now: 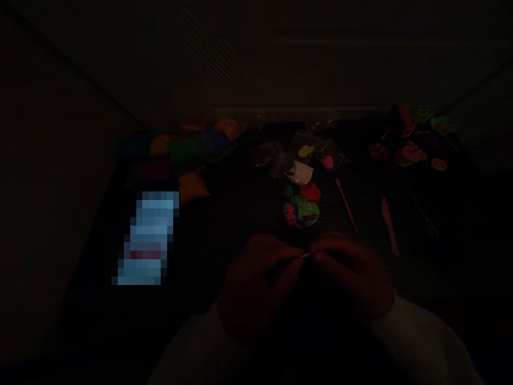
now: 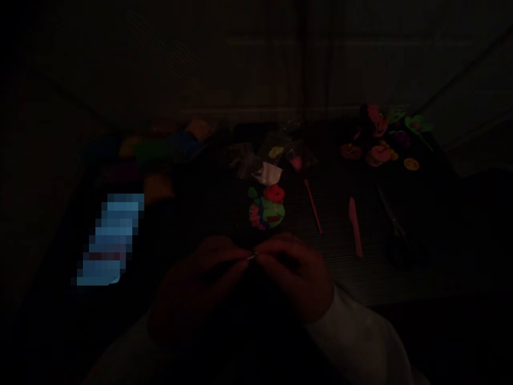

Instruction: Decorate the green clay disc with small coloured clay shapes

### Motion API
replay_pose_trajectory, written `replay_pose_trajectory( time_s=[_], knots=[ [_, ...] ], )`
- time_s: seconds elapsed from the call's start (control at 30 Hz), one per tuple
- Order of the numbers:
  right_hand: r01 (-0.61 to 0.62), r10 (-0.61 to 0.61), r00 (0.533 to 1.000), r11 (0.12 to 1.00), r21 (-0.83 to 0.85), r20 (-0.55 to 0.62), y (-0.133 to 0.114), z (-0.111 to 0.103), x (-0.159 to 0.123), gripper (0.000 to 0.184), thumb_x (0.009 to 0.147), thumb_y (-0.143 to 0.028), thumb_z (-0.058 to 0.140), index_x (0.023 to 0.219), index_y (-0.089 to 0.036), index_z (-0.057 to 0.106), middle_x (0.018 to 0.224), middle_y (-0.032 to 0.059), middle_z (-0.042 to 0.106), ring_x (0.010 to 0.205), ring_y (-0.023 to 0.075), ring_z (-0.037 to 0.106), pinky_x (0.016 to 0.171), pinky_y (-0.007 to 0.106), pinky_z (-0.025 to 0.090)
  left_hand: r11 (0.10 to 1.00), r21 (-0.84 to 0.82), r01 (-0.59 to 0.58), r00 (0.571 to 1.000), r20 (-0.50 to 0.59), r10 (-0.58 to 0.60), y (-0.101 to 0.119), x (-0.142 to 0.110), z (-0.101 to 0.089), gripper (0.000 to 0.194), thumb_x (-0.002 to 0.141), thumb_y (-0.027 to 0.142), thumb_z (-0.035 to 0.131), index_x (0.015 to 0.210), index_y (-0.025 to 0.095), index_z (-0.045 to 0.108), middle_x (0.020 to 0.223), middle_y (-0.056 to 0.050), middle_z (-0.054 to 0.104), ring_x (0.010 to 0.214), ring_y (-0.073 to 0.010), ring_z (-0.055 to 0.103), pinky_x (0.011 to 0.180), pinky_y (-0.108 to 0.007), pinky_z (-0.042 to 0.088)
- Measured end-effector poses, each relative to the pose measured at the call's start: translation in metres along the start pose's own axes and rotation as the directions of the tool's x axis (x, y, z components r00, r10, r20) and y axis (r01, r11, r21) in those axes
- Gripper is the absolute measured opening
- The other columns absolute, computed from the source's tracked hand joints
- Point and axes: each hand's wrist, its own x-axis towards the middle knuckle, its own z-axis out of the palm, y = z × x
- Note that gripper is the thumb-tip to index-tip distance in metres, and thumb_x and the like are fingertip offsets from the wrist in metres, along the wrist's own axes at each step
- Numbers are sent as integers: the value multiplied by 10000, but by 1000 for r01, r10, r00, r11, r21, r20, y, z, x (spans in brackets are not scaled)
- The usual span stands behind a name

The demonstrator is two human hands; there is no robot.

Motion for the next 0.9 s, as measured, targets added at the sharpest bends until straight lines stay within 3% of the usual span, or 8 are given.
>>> replay_pose_trajectory(
  time_s=[0.2,0.4,0.53,0.73,0.83,0.9],
  knots=[
    [149,-142,989,957,-249,45,2,1,-2,153,731,-206,579,859,-285,604,837,-32,593,806,78,547,714,189,422,998,4,66,998,4,-66,2,1,0,91,707,230,568,779,234,624,774,26,611,767,-105,569,721,-236,475],
    [194,-173,980,928,-318,94,5,2,-2,130,751,-188,553,852,-269,565,842,-38,576,822,74,528,749,193,397,996,-3,85,996,18,-85,1,1,1,69,708,246,563,754,232,612,774,31,606,754,-98,567,694,-222,469],
    [106,-99,994,975,-197,46,4,-1,-2,77,773,-216,521,824,-263,554,826,-35,557,793,74,519,710,193,398,993,68,94,995,-23,-92,-8,2,-3,75,717,259,547,758,232,604,786,25,598,747,-104,562,686,-237,462],
    [-143,149,988,985,97,-49,11,-6,4,79,729,-300,571,764,-229,566,748,-23,588,671,78,528,601,195,420,947,311,79,986,-165,-29,-43,7,-18,155,734,311,526,828,212,600,829,-7,611,783,-143,555,700,-289,446],
    [-136,141,990,976,169,-20,16,-5,5,80,712,-279,588,743,-208,571,829,4,622,764,105,562,685,228,441,886,464,15,971,-220,99,-61,13,-21,179,741,314,514,833,189,603,821,-30,621,805,-168,547,725,-322,434],
    [-111,115,993,973,201,-6,19,-3,5,75,695,-260,604,719,-198,570,886,23,629,820,125,572,734,258,445,855,519,-19,972,-189,137,-69,17,-21,169,735,309,519,815,191,610,802,-33,631,794,-181,547,735,-346,423]
  ],
)
